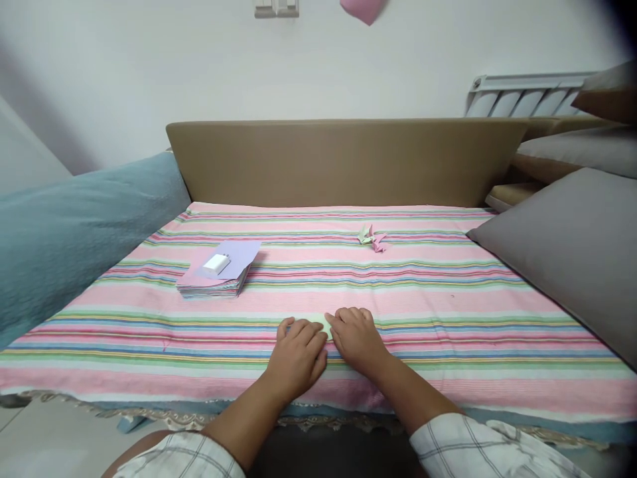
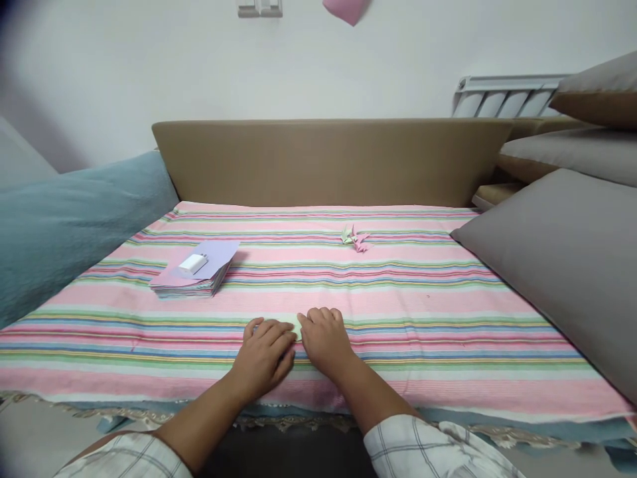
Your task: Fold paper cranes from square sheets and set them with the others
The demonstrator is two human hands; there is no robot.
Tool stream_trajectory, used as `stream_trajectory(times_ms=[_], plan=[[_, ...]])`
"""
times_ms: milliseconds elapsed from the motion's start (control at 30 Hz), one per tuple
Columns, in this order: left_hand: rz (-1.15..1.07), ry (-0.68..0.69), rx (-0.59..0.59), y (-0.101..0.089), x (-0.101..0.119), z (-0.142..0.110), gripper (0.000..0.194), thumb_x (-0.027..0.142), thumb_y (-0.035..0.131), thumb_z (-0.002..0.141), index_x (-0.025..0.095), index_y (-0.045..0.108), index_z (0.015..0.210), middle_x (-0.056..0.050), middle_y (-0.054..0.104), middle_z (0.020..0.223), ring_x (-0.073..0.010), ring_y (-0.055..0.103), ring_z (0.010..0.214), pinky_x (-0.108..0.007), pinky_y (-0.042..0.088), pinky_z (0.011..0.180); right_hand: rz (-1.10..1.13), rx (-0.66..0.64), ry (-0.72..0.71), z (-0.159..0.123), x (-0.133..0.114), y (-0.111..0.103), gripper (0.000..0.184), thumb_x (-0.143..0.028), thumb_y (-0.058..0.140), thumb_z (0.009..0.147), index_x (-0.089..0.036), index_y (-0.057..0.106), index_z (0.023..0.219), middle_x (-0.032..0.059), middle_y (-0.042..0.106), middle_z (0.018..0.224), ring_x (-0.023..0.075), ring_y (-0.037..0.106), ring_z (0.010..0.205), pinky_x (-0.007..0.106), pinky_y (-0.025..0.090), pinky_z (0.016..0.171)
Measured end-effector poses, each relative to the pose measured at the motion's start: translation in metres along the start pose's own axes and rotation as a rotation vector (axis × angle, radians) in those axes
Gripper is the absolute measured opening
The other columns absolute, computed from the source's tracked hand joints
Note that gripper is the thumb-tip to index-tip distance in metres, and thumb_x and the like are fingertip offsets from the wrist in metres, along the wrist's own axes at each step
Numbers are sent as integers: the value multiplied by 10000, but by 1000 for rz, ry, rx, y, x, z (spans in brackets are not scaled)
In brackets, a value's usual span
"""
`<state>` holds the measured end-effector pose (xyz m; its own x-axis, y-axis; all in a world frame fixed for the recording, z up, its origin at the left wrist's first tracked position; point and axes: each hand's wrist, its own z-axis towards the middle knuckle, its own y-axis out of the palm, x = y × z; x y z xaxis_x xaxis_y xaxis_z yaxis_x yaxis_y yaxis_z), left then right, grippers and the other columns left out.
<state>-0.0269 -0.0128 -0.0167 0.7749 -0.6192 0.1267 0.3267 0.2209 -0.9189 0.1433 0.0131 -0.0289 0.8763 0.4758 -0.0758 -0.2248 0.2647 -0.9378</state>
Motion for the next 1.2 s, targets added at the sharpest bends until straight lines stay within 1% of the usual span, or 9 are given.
stream_trajectory(times_ms=[67, 167, 267, 400, 567, 833, 1067, 1133, 1200], plan=[[34, -39, 74, 5, 0, 2, 255, 209, 468, 809, 224, 569, 1043, -62, 594, 1179, -243, 488, 1083, -488, 231, 1001, 1, 4, 5, 0, -1, 1, 296, -240, 435, 884, -249, 551, 1156, 54, 586, 900, 201, 466, 847, 356, 259, 769], [52, -52, 112, 11, 0, 5, 397, 179, 488, 762, 191, 508, 1158, -85, 616, 1145, -267, 449, 1159, -540, 160, 1034, -1, 2, 25, 0, -2, 2, 299, -246, 433, 889, -257, 550, 1165, 49, 588, 899, 191, 467, 838, 345, 251, 766], [44, -63, 87, 12, -2, 8, 480, 182, 499, 731, 185, 467, 1210, -76, 642, 1084, -280, 428, 1191, -577, 89, 1051, -3, -6, 44, 0, -2, 2, 292, -255, 430, 893, -262, 560, 1154, 49, 589, 913, 189, 469, 847, 341, 247, 773], [11, -71, 49, 8, -8, 9, 461, 242, 505, 743, 188, 467, 1200, -70, 652, 1047, -297, 416, 1204, -615, 26, 1045, -4, -21, 52, -1, -1, 1, 296, -252, 441, 884, -270, 557, 1156, 46, 590, 929, 194, 472, 859, 347, 246, 776], [-24, -64, 5, 2, -21, 7, 429, 352, 542, 753, 195, 482, 1148, -73, 634, 1075, -299, 436, 1191, -650, -29, 1024, -2, -42, 51, -1, -2, -2, 305, -263, 455, 875, -276, 545, 1165, 49, 585, 948, 196, 474, 864, 350, 253, 779], [-18, -113, -26, -8, -36, -1, 426, 408, 594, 737, 208, 490, 1099, -88, 615, 1087, -292, 481, 1139, -675, -60, 1002, 14, -68, 69, -1, -2, -4, 313, -249, 466, 863, -272, 547, 1165, 53, 592, 961, 201, 483, 862, 354, 259, 771], [-5, -134, -30, -18, -42, -7, 391, 426, 579, 756, 216, 491, 1074, -85, 627, 1070, -269, 526, 1072, -673, -84, 993, 3, -79, 69, -1, -3, -5, 312, -247, 443, 875, -270, 539, 1170, 54, 592, 978, 200, 484, 877, 353, 256, 775], [5, -152, -26, -21, -43, -8, 436, 444, 594, 742, 213, 482, 1094, -83, 643, 1050, -275, 540, 1050, -678, -90, 989, -1, -80, 68, -1, -3, -5, 310, -244, 442, 875, -271, 538, 1168, 53, 591, 975, 197, 483, 872, 349, 257, 770], [43, -191, 16, -24, -41, -6, 507, 465, 604, 730, 201, 465, 1140, -96, 644, 1062, -299, 530, 1068, -690, -85, 983, 0, -76, 69, -1, -3, -4, 309, -242, 448, 873, -273, 538, 1166, 53, 590, 969, 196, 481, 868, 346, 256, 769]])
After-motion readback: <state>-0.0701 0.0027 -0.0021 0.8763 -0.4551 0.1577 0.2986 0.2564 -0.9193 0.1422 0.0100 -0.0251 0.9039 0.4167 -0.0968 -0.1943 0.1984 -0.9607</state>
